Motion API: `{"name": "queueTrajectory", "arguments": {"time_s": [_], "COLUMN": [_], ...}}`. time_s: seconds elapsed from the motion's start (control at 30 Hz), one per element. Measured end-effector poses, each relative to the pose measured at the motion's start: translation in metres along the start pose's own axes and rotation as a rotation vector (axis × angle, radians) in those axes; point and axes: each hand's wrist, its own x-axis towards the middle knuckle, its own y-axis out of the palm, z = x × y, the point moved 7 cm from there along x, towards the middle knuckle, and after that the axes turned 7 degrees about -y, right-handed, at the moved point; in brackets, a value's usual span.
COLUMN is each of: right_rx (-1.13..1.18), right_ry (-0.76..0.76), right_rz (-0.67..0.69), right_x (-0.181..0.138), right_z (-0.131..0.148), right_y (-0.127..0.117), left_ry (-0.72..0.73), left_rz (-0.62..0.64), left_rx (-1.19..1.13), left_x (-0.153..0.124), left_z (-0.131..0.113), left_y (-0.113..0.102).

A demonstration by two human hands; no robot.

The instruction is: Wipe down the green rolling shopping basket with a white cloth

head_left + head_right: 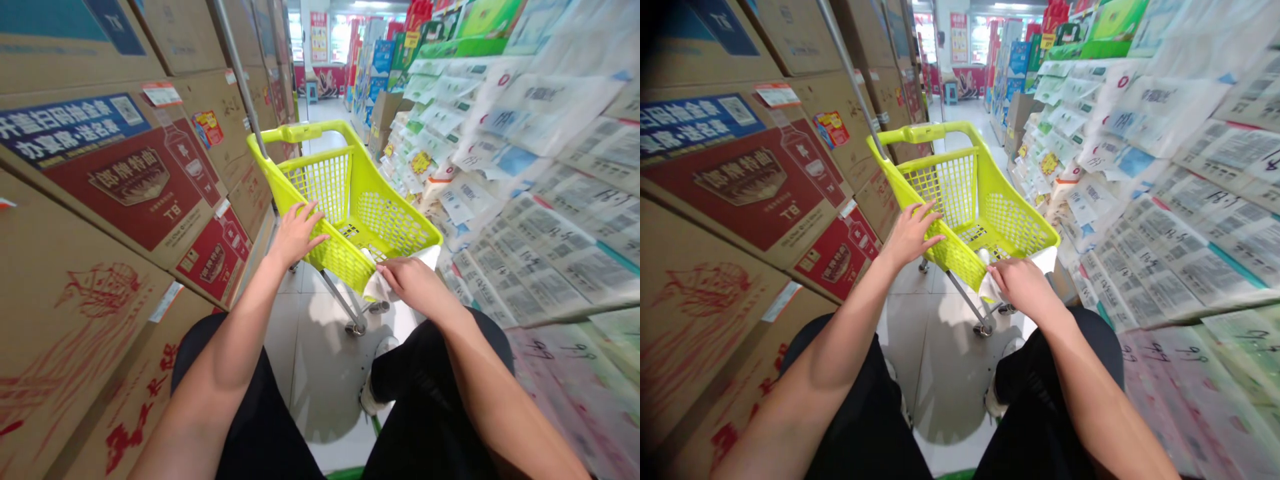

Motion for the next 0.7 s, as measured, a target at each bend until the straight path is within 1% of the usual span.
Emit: {"name": "queueTrajectory", "arguments": {"time_s": [0.07,0.1,0.13,0.2,0.27,0.3,0.37,0.4,0.43,0.5,0.6,0.7], "right_rx": [0.019,0.043,0.084,0.192,0.276,0.298,0.316,0.324,0.333,0.348,0.311,0.187], "right_ry": [0.048,0.071,0.083,0.080,0.072,0.074,0.076,0.069,0.056,0.028,0.051,0.149], "right_rz": [-0.052,-0.112,-0.195,-0.412,-0.625,-0.707,-0.808,-0.823,-0.813,-0.722,-0.500,-0.285], "right_x": [-0.002,-0.002,-0.002,0.000,-0.001,-0.001,-0.001,0.000,0.001,0.006,0.010,0.006], "right_z": [-0.008,-0.011,-0.013,-0.012,-0.007,-0.004,0.003,0.007,0.010,0.014,0.009,-0.007], "right_y": [-0.008,-0.012,-0.017,-0.027,-0.037,-0.040,-0.045,-0.046,-0.046,-0.041,-0.027,-0.014], "left_ry": [-0.008,-0.017,-0.024,-0.035,-0.044,-0.048,-0.054,-0.055,-0.054,-0.053,-0.060,-0.059], "left_rz": [-0.030,-0.050,-0.069,-0.109,-0.145,-0.159,-0.177,-0.180,-0.180,-0.173,-0.143,-0.106], "left_rx": [-0.005,-0.005,-0.001,0.020,0.042,0.049,0.051,0.049,0.049,0.050,0.054,0.064], "left_x": [0.001,0.001,0.000,-0.001,-0.004,-0.005,-0.007,-0.008,-0.009,-0.009,-0.011,-0.013], "left_z": [-0.002,-0.003,-0.005,-0.009,-0.015,-0.019,-0.029,-0.035,-0.042,-0.055,-0.072,-0.079], "left_y": [0.002,0.002,0.002,0.001,-0.001,-0.001,-0.002,-0.002,-0.003,-0.004,-0.006,-0.007]}}
